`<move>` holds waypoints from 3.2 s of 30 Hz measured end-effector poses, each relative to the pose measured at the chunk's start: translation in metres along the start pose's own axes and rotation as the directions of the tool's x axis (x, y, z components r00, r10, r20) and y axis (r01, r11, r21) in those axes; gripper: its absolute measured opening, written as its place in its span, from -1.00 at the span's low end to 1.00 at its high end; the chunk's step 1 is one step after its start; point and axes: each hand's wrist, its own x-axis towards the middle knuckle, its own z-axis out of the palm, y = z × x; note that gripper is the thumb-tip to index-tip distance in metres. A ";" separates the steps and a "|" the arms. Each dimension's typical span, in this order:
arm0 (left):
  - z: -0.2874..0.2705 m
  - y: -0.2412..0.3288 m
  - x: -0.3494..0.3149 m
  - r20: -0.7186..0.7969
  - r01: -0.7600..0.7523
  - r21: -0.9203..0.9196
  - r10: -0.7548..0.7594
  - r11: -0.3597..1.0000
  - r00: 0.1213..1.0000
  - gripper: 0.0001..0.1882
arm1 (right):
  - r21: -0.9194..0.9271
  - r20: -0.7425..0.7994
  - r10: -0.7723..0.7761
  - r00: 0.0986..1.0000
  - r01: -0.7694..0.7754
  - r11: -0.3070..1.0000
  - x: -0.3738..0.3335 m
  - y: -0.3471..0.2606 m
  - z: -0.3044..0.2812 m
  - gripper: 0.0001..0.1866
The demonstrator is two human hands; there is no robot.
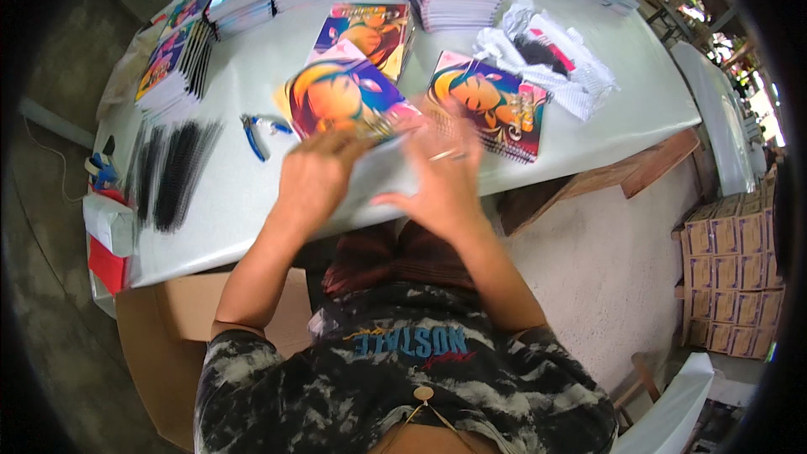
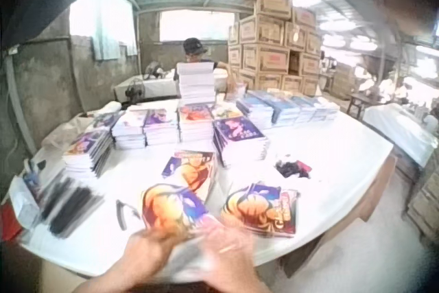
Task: The person attaches spiral wire bindings to the edges of printed notebook covers. They pick up a cover, align a wire binding, and use pliers to crimp the binding onto the cover. The person repeats this process for several notebooks, stacking the finished items on the table.
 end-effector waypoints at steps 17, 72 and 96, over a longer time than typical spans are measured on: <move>0.041 -0.026 -0.087 0.225 0.475 -0.860 -0.696 0.186 0.681 -0.66 | 0.909 -0.142 0.036 0.989 0.116 0.400 0.006 0.026 0.047 -0.84; -0.038 -0.214 -0.188 -0.303 0.857 0.437 -0.851 0.275 0.428 -0.72 | 0.929 0.035 0.063 0.997 -0.056 0.367 0.005 0.041 0.028 -0.72; -0.083 -0.105 -0.063 0.270 0.622 -0.569 -0.593 0.538 0.759 -0.73 | 0.888 -0.009 0.209 0.978 -0.088 0.452 -0.001 0.060 0.022 -0.74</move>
